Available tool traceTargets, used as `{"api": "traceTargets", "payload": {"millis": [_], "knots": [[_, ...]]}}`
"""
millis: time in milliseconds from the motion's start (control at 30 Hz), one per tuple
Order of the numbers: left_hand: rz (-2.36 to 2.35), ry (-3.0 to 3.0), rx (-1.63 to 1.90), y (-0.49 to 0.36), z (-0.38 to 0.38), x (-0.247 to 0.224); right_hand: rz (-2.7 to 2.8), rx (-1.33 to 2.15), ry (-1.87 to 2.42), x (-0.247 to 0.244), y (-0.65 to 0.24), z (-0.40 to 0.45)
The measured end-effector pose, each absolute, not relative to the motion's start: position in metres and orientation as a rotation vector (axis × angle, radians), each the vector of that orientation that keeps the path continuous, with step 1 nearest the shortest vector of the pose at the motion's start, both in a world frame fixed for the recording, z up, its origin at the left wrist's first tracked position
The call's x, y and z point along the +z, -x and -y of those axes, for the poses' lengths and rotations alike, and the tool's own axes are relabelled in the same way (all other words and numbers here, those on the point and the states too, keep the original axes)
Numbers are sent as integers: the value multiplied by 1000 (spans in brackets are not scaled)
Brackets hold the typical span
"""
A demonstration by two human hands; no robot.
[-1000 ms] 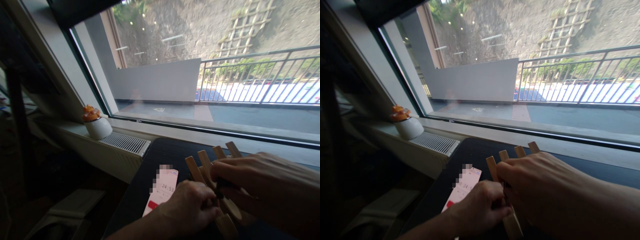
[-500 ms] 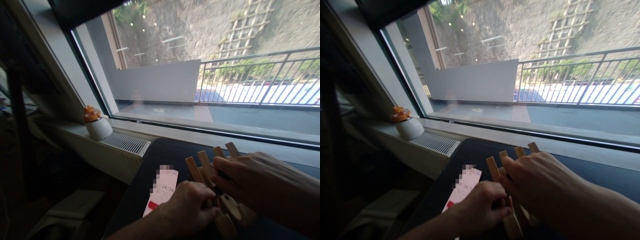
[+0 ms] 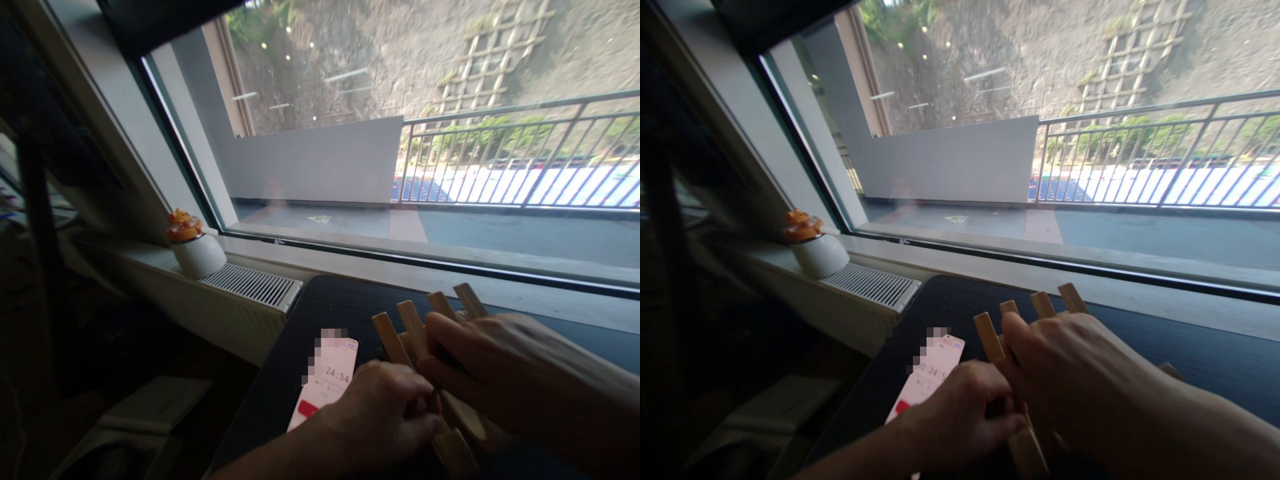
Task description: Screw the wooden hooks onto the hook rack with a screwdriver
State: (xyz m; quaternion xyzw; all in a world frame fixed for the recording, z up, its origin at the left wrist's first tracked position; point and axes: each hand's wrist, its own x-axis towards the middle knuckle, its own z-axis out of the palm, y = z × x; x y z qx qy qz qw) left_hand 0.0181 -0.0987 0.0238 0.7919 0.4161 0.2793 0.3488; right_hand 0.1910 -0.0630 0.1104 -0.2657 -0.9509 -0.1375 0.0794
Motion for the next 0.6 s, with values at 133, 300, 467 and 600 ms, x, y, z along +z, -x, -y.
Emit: {"api": "traceTargets", "payload": {"millis": [133,300,467,600], "knots": [[-1070,-2055,739,-18,99,22,2948,-357,947,118,-191,60],[-1067,-2073,739,-18,99,21,2939,-34,1130,132,-188,65],[-1070,-2073,749,-18,98,23,3045,81,969,134,-189,67],[-1060,-2071,741,-19,98,23,3029,29,970,128,-190,64]]}}
